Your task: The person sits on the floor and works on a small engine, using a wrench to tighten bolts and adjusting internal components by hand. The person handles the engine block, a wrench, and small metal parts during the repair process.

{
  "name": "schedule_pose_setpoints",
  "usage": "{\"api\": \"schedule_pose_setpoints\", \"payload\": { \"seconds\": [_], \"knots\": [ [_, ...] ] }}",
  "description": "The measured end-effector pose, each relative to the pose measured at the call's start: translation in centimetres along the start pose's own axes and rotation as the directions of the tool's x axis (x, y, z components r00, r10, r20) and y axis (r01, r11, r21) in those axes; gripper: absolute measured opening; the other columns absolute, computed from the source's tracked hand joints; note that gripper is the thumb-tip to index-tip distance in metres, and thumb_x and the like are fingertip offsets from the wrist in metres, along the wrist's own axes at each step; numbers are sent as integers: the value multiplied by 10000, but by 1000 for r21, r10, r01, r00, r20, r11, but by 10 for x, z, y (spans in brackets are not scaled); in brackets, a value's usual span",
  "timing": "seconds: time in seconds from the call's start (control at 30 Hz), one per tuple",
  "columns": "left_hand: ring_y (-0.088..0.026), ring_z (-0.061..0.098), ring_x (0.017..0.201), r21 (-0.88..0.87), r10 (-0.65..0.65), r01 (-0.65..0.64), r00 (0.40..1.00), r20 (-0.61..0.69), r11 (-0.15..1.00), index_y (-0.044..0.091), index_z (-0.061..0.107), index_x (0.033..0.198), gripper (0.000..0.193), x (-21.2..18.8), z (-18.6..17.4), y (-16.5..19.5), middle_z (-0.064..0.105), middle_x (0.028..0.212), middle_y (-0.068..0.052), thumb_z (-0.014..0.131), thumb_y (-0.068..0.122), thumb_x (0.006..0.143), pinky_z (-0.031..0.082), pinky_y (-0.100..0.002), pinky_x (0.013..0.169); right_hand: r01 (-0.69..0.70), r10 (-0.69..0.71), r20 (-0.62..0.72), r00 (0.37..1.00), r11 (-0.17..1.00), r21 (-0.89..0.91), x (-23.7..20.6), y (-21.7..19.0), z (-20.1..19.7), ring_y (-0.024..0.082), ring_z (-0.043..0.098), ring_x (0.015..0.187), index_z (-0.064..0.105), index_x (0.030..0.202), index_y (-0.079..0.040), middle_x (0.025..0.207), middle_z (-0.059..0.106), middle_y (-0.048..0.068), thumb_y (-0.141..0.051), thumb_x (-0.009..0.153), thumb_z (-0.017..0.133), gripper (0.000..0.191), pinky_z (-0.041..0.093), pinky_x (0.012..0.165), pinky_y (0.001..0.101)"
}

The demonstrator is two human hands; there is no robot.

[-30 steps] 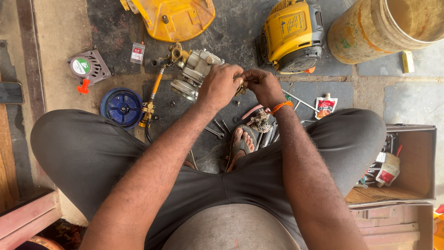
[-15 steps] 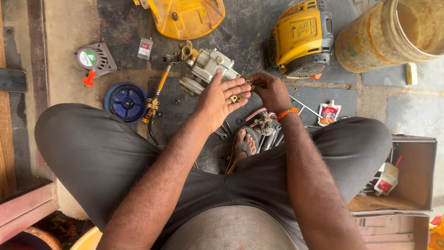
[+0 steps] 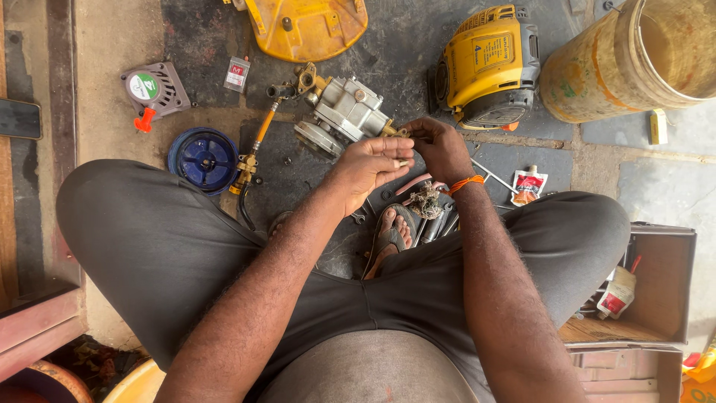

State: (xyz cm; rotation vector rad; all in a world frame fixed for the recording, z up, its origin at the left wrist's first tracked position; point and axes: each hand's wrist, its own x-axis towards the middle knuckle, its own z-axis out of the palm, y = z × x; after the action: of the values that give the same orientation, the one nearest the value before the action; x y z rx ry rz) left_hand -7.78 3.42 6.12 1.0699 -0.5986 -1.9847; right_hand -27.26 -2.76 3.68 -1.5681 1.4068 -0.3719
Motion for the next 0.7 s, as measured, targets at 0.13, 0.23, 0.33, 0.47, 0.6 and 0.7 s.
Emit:
{"api": "schedule_pose_setpoints", "payload": {
  "seconds": [0.13,0.23,0.33,0.47,0.6,0.7],
  "knots": [
    [-244,717,1119,-3,-30,30,999,-37,1000,-52,644,1286,307,-1,0,-1,699,1234,-194,602,39,995,613,-347,1021,17,-17,0,1000,999,32,-1,-1,0,132,742,1023,697,1192,-59,1100,777,55,-84,988,655,209,608,916,307],
    [-254,728,1083,-16,-79,78,993,-88,997,-58,651,1273,294,0,1,1,699,1202,-192,589,75,1018,634,-361,990,18,-19,14,1000,997,73,-1,-2,-1,131,732,1044,695,1199,-62,1104,770,53,-97,990,666,214,601,924,309],
    [-248,736,1061,20,-54,56,994,-96,998,-48,647,1281,309,-1,2,1,704,1199,-184,571,88,1015,646,-358,962,-9,8,14,1000,999,52,-1,-2,-1,128,734,1030,702,1195,-68,1093,775,47,-112,991,664,212,601,916,306],
    [-213,755,1027,179,12,7,994,-105,984,-28,627,1294,325,-3,1,2,710,1189,-160,579,62,985,654,-328,929,29,-29,2,1000,1000,4,-2,-5,0,132,738,1008,704,1184,-66,1083,780,50,-119,985,685,207,596,898,312],
    [-156,751,920,350,72,-25,990,-121,937,-23,655,1274,306,-2,2,0,711,1104,-151,605,60,984,664,-288,837,18,-18,-13,1000,999,-47,-3,-9,-1,137,739,997,715,1179,-84,1075,782,40,-129,977,696,208,590,879,315],
    [-111,727,839,440,104,-37,986,-128,897,4,686,1250,287,-1,2,-2,716,1020,-109,635,80,978,645,-259,750,9,-11,-18,1000,997,-70,-5,-12,-1,139,739,994,719,1178,-92,1072,783,37,-132,976,698,207,586,874,316]
  ]
}}
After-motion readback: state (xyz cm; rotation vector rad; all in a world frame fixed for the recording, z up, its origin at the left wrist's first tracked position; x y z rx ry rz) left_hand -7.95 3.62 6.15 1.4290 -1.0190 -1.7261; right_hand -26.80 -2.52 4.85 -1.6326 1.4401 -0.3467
